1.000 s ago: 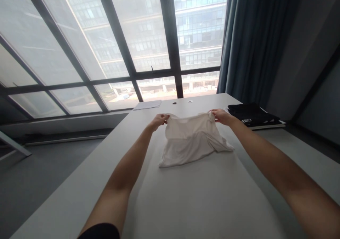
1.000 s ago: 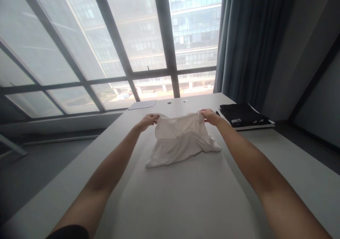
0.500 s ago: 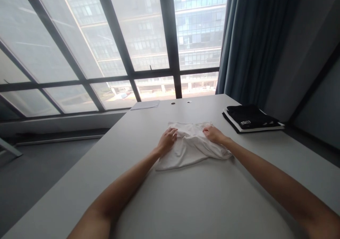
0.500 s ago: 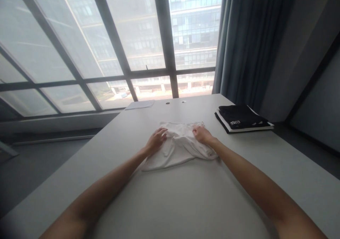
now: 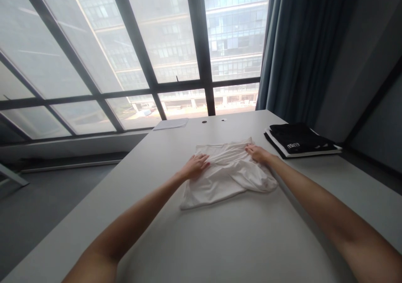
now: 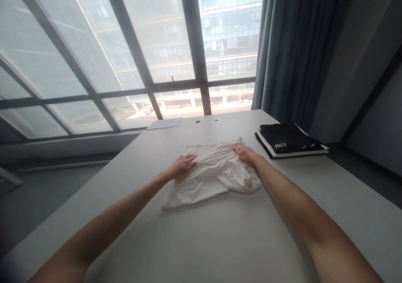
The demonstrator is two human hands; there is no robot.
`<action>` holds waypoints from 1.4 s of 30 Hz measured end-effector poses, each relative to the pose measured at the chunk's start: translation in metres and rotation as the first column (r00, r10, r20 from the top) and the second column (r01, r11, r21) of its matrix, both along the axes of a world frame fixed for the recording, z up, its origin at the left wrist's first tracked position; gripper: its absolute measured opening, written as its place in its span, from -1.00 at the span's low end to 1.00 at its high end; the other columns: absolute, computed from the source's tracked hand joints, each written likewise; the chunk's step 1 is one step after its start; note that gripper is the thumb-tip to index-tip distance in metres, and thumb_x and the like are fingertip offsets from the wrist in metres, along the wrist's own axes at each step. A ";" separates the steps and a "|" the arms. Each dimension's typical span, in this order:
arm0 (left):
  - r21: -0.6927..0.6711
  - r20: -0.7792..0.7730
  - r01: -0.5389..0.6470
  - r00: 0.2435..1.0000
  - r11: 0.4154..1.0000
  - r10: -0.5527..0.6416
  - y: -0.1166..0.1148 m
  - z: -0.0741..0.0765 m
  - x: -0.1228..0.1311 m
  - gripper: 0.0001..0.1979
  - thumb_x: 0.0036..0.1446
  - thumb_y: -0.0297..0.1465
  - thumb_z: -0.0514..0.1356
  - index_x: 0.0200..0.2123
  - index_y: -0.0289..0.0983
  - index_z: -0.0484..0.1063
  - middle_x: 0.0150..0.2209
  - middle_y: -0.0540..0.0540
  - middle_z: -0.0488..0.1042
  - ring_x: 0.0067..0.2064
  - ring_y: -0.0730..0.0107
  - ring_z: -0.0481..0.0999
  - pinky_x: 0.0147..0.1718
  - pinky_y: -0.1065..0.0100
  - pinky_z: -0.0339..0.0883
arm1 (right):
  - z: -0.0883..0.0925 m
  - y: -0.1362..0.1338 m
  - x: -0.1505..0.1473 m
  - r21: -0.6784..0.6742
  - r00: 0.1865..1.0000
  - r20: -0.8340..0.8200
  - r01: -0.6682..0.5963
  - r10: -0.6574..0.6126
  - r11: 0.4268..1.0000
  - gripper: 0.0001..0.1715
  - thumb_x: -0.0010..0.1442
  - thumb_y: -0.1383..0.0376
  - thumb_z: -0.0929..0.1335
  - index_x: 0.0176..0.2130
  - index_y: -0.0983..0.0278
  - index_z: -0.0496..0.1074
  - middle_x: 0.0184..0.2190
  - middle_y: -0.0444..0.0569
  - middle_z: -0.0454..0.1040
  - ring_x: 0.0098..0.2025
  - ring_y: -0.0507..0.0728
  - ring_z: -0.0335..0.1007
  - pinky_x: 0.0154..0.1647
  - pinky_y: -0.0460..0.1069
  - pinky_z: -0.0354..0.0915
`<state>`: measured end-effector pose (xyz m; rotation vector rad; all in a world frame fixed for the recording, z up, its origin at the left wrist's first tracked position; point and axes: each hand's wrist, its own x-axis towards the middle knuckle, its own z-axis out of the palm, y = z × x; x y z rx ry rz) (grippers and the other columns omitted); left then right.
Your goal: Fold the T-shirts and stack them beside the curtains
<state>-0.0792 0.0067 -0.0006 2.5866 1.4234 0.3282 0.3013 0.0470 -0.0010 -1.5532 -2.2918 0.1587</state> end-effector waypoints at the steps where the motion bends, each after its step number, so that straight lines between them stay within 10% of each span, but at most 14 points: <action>1: -0.018 0.014 0.011 1.000 1.000 -0.010 0.009 0.002 0.003 -0.46 0.41 -0.04 -0.11 0.26 -0.13 0.36 0.31 -0.20 0.32 0.34 0.05 0.25 0.33 -0.01 -0.06 | 0.002 0.004 -0.003 -0.004 0.999 -0.010 0.037 -0.037 0.999 -0.53 0.44 0.15 0.14 -0.06 0.24 0.55 0.05 0.17 0.55 0.08 0.25 0.47 0.18 0.15 0.25; 7: -0.051 0.077 -0.025 0.997 0.998 0.029 0.068 -0.003 0.014 -0.47 0.39 -0.04 -0.08 0.10 -0.20 0.51 0.21 -0.20 0.44 0.31 0.12 0.29 0.28 0.14 0.11 | 0.001 0.021 -0.020 -0.093 0.978 -0.013 0.206 -0.208 0.974 -0.45 0.43 0.09 0.13 -0.09 0.29 0.58 0.02 0.31 0.54 0.12 0.37 0.42 0.20 0.29 0.19; 13: -0.025 0.091 -0.217 0.972 0.976 0.218 0.091 -0.012 0.019 -0.47 0.37 -0.07 -0.04 0.21 -0.21 0.40 0.34 -0.33 0.26 0.37 -0.15 0.16 0.26 -0.26 -0.02 | -0.005 0.032 -0.026 -0.085 0.964 -0.135 0.217 -0.228 0.972 -0.48 0.41 0.11 0.18 0.25 0.19 0.34 0.36 0.17 0.22 0.43 0.34 -0.03 0.34 0.40 -0.05; 19: 0.053 0.118 -0.264 0.959 0.963 0.257 0.063 -0.010 0.035 -0.54 0.39 -0.22 -0.01 0.27 -0.20 0.33 0.38 -0.28 0.19 0.40 -0.09 0.09 0.31 -0.29 -0.20 | 0.003 0.002 -0.030 0.160 0.941 -0.295 0.217 -0.163 0.963 -0.63 0.27 0.36 0.21 -0.10 0.30 0.56 -0.01 0.16 0.54 0.10 0.25 0.38 0.21 0.09 0.21; 25: 0.090 0.072 -0.176 0.983 0.980 0.170 0.000 -0.010 0.025 -0.51 0.42 -0.19 -0.03 0.32 -0.16 0.27 0.41 -0.22 0.14 0.43 -0.08 0.02 0.33 -0.23 -0.14 | 0.014 -0.075 -0.036 0.075 0.978 -0.207 0.048 -0.031 0.996 -0.66 0.33 0.15 0.27 -0.24 0.26 0.57 -0.24 0.07 0.57 -0.15 0.20 0.47 -0.06 0.01 0.28; 32: 0.051 -0.037 -0.138 0.989 0.989 0.140 -0.035 -0.011 0.010 -0.49 0.38 -0.19 -0.01 0.34 -0.15 0.26 0.39 -0.16 0.19 0.42 0.05 0.08 0.36 -0.06 -0.07 | 0.012 -0.105 -0.037 -0.044 0.988 -0.030 0.153 -0.154 0.987 -0.62 0.28 0.18 0.36 0.03 0.30 0.50 -0.08 0.13 0.56 0.00 0.25 0.44 0.02 0.03 0.26; 42: 0.044 -0.102 -0.150 0.983 0.988 0.154 -0.025 -0.014 0.010 -0.44 0.40 -0.09 -0.08 0.39 -0.05 0.14 0.45 -0.08 0.05 0.46 0.05 -0.03 0.34 -0.22 -0.15 | -0.021 -0.092 -0.043 -0.074 0.994 0.047 0.097 -0.094 0.992 -0.40 0.39 0.10 0.21 0.26 0.37 0.35 0.35 0.23 0.23 0.37 0.34 0.09 0.35 0.18 0.01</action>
